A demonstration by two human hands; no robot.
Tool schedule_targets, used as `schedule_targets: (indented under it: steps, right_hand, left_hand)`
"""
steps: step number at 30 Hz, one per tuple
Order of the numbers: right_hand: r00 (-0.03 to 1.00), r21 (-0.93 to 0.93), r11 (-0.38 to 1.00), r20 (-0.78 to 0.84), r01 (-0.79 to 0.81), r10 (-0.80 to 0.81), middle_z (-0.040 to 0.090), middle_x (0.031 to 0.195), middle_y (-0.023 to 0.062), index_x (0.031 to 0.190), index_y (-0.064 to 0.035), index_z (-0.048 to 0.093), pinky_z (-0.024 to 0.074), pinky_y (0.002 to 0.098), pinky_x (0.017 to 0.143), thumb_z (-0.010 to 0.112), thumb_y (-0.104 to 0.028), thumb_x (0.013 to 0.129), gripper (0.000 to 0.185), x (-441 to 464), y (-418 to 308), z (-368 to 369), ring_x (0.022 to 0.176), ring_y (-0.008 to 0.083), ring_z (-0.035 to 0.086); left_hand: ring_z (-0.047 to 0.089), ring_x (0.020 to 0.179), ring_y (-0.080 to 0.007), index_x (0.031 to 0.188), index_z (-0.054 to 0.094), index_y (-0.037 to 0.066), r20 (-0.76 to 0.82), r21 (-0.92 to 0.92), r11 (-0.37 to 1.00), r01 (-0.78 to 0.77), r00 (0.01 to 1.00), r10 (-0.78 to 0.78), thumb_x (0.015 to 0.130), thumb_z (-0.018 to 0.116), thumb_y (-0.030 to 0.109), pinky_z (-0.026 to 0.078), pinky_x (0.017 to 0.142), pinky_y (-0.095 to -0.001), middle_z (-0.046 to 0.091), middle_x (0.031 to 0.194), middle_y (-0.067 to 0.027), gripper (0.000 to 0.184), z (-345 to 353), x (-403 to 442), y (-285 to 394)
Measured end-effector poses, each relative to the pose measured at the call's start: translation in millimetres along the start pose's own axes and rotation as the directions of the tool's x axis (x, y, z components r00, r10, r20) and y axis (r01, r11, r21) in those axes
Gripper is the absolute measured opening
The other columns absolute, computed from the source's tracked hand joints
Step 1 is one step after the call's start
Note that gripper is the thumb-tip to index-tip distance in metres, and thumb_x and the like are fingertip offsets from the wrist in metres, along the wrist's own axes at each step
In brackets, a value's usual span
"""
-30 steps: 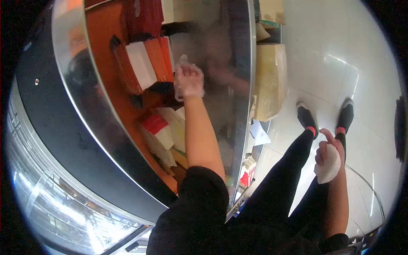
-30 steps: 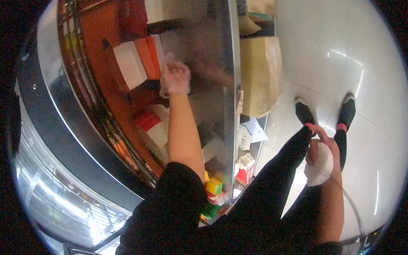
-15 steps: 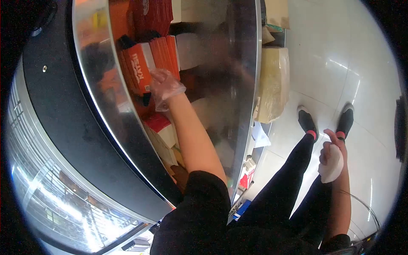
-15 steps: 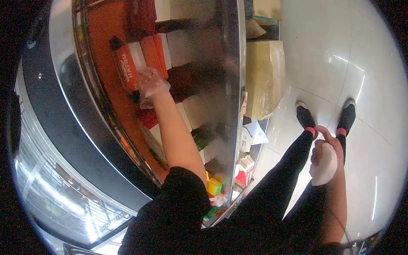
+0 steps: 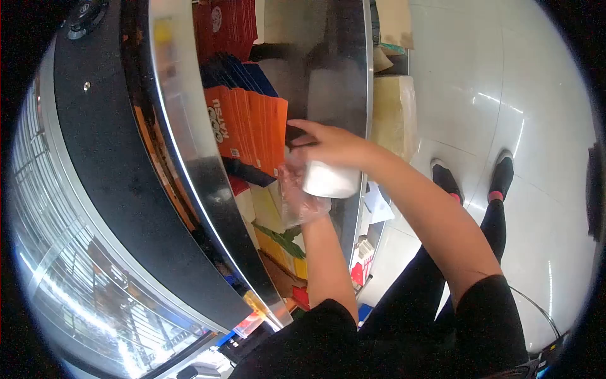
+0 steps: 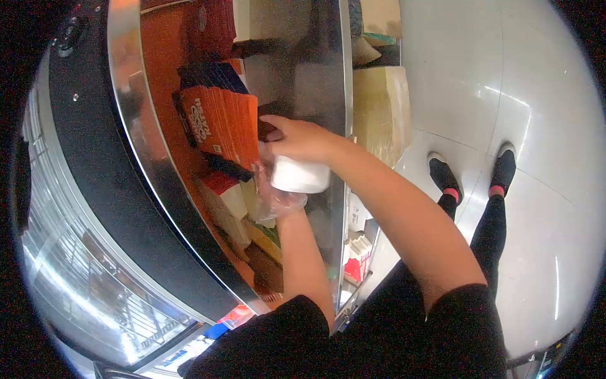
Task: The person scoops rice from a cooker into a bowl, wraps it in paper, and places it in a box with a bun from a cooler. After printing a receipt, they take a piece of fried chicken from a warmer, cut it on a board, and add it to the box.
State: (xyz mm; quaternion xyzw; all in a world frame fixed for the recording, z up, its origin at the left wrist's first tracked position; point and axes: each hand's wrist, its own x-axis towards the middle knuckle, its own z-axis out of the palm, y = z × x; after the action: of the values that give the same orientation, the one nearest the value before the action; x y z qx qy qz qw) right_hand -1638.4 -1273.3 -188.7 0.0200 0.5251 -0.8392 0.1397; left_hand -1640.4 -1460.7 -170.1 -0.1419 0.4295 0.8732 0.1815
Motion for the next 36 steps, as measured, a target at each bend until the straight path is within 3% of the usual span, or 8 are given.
schedule_targets:
  steps: [6,7,9,16,25,28,32,36]
  right_hand:
    - [0.991,-0.016,1.000,-0.136,-0.003,0.001,0.065,0.119,0.0187,0.126,-0.0106,0.061,0.0490,0.0433,0.091,0.058,-0.040,0.087,0.050,39,-3,14,0.107,0.0356,0.063]
    - [0.986,-0.062,0.998,-0.164,-0.005,-0.006,0.066,0.115,0.0186,0.120,-0.0101,0.065,0.0492,0.0445,0.090,0.057,-0.039,0.087,0.045,39,-5,15,0.105,0.0365,0.063]
    - [0.982,-0.114,0.993,-0.191,-0.016,-0.006,0.067,0.110,0.0185,0.113,-0.0096,0.068,0.0495,0.0457,0.088,0.056,-0.038,0.087,0.040,41,-7,18,0.104,0.0373,0.063]
    - [0.950,-0.259,0.965,-0.291,0.036,-0.114,0.068,0.100,0.0191,0.106,-0.0086,0.068,0.0508,0.0442,0.078,0.059,-0.028,0.085,0.030,40,-16,18,0.090,0.0383,0.065]
    - [0.895,0.362,0.932,-0.411,-0.013,0.172,0.070,0.099,0.0114,0.110,-0.0006,0.066,0.0525,0.0322,0.077,0.058,-0.020,0.088,0.030,-124,9,-57,0.087,0.0201,0.068]
    - [0.842,0.680,0.733,-0.397,0.003,0.365,0.068,0.107,0.0120,0.116,0.0030,0.062,0.0528,0.0321,0.082,0.057,-0.017,0.089,0.034,-216,-19,-91,0.089,0.0203,0.068]
    - [0.693,0.867,0.495,-0.392,0.059,0.604,0.068,0.102,0.0152,0.117,0.0018,0.057,0.0567,0.0383,0.077,0.053,-0.016,0.091,0.032,-314,-82,-130,0.087,0.0262,0.068]
    - [0.739,0.880,0.474,-0.333,0.021,0.586,0.066,0.110,0.0172,0.122,0.0015,0.053,0.0565,0.0433,0.085,0.047,-0.016,0.095,0.033,-314,-136,-113,0.096,0.0296,0.067]
  left_hand:
    - [0.056,0.114,-0.0312,0.141,0.036,0.002,-0.341,0.757,0.653,0.000,0.852,0.396,0.093,0.059,0.040,0.048,0.095,-0.0476,0.047,0.132,-0.0159,0.065,-94,37,47]
    - [0.055,0.117,-0.0323,0.141,0.035,0.002,-0.363,0.901,0.424,0.092,0.694,0.621,0.092,0.060,0.043,0.044,0.101,-0.0492,0.046,0.134,-0.0166,0.069,-105,42,51]
    - [0.054,0.120,-0.0345,0.144,0.033,0.005,0.830,0.505,-0.863,-0.023,0.288,0.478,0.090,0.062,0.046,0.039,0.106,-0.0504,0.046,0.137,-0.0182,0.074,47,14,30]
    - [0.046,0.130,-0.0346,0.148,0.035,0.019,0.367,0.638,-0.747,0.188,0.778,0.510,0.090,0.060,0.040,0.036,0.110,-0.0440,0.043,0.145,-0.0179,0.066,51,60,72]
    - [0.058,0.117,-0.0285,0.139,0.044,0.002,0.171,0.615,-0.615,0.494,0.678,0.715,0.096,0.048,0.048,0.045,0.099,-0.0411,0.055,0.131,-0.0195,0.063,123,70,45]
    - [0.044,0.132,-0.0261,0.144,0.039,0.000,0.449,0.892,-0.119,-0.436,0.823,0.348,0.094,0.043,0.060,0.030,0.113,-0.0441,0.044,0.145,-0.0177,0.078,137,23,3]
    - [0.038,0.138,-0.0245,0.150,0.031,0.005,0.022,0.896,0.436,0.088,0.970,-0.241,0.098,0.053,0.026,0.024,0.117,-0.0370,0.047,0.144,-0.0183,0.060,165,-54,-77]
    - [0.049,0.125,-0.0247,0.147,0.029,0.004,0.384,0.923,0.202,-0.327,0.780,-0.493,0.070,0.084,0.024,0.036,0.109,-0.0332,0.052,0.137,-0.0144,0.097,142,-84,-64]
